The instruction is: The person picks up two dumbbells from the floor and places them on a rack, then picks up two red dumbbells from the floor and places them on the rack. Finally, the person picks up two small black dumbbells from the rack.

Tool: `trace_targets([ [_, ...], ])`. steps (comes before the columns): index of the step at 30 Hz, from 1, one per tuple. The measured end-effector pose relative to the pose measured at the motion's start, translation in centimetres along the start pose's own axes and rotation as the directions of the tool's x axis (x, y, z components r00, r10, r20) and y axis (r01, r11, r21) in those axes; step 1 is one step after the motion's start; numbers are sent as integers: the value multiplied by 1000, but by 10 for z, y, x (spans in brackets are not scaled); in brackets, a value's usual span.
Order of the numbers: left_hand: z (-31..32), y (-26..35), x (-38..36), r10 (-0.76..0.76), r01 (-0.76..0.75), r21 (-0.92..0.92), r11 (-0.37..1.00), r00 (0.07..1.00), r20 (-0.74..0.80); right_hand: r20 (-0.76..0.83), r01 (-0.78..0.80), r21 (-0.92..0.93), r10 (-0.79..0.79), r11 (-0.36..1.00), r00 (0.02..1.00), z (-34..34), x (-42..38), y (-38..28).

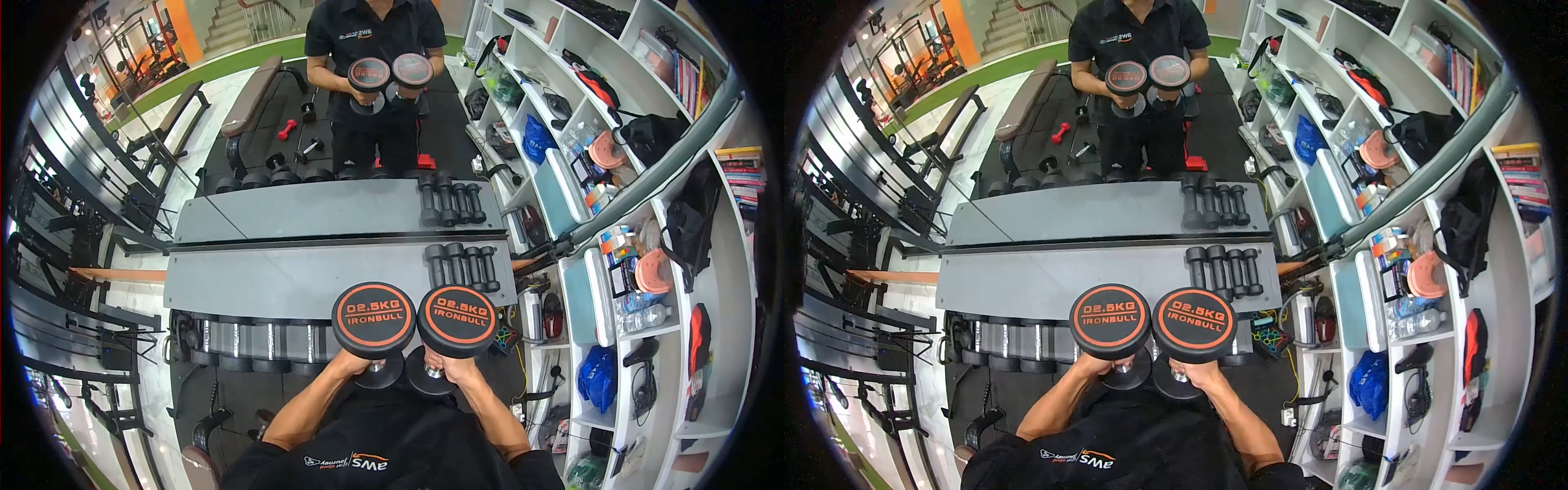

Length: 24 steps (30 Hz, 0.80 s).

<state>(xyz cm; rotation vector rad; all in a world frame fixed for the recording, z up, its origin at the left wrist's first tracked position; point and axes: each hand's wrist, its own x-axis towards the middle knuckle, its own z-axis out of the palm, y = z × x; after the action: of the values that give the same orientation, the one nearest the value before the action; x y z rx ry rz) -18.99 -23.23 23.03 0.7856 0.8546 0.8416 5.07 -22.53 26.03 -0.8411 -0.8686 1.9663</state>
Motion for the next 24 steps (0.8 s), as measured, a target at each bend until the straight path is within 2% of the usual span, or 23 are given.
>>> trace_targets([
  [1, 10, 18, 1, -103, 122, 297, 947, 991, -80, -59, -7, -37, 5, 999, 998, 2, 3, 0],
  [2, 5, -4, 12, 33, -32, 13, 999, 999, -25, -119, -16, -72, 7, 997, 993, 4, 4, 2],
  [4, 9, 2, 22, 46, -48, -55, 997, 998, -41, -161, -56, -41, 48, 998, 986, -6, 16, 9],
  [7, 11, 9, 33, -24, 18, -68, 997, 996, -87, -218, -91, -55, 77, 994, 973, -3, 31, 4],
  [13, -5, -6, 61, 6, -15, -52, 999, 986, -170, -239, -116, -46, 102, 992, 966, -22, 66, 11],
  [15, -7, -4, 70, -50, 33, -87, 996, 978, -203, -296, -136, -47, 116, 990, 948, -21, 76, 8],
  [20, -10, -3, 87, -173, 120, -174, 977, 927, -333, -291, -178, -99, 143, 979, 946, -29, 104, 11],
  [24, -22, -11, 102, -182, 112, -186, 976, 890, -418, -319, -243, -95, 202, 965, 926, -34, 126, 16],
])
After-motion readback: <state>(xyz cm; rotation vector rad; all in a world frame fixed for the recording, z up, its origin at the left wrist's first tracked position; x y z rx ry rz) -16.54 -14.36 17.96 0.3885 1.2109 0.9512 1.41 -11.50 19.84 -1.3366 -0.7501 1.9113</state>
